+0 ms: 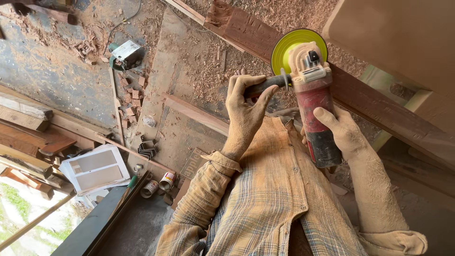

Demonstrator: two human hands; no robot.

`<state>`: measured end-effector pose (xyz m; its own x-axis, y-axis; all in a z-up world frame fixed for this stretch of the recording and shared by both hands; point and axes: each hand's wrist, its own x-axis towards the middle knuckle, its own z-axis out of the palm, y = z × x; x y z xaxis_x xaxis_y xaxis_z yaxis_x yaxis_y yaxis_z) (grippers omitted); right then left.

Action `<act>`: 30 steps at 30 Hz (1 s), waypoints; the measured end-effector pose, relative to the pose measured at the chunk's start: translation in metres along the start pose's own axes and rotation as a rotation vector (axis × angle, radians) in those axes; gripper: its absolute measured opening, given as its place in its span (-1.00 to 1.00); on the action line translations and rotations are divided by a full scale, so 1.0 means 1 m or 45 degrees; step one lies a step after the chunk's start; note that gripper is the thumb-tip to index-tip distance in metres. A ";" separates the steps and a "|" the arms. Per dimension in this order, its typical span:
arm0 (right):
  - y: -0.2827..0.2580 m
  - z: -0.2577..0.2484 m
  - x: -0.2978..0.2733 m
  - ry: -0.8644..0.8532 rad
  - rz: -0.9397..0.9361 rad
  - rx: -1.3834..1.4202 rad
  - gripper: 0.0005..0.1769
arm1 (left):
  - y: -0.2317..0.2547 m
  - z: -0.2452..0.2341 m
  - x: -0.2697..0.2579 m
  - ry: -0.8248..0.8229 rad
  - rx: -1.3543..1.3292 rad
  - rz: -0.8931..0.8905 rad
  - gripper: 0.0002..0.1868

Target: The person sands wooden boards using an angle grinder.

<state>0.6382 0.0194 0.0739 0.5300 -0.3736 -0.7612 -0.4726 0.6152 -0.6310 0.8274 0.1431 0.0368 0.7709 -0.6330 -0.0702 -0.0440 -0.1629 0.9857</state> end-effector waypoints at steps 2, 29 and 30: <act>0.001 0.000 -0.002 0.012 -0.005 0.020 -0.35 | 0.000 -0.003 -0.003 -0.040 0.010 -0.014 -0.67; -0.009 0.017 0.015 -0.115 -0.004 -0.112 -0.33 | -0.019 -0.024 0.000 0.080 0.139 0.077 -0.65; -0.005 0.010 0.008 -0.087 0.005 -0.103 -0.32 | -0.016 -0.016 -0.006 0.048 0.063 0.049 -0.65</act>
<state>0.6520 0.0205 0.0723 0.5735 -0.3213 -0.7536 -0.5288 0.5574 -0.6401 0.8333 0.1618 0.0240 0.7915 -0.6106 -0.0256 -0.1049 -0.1769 0.9786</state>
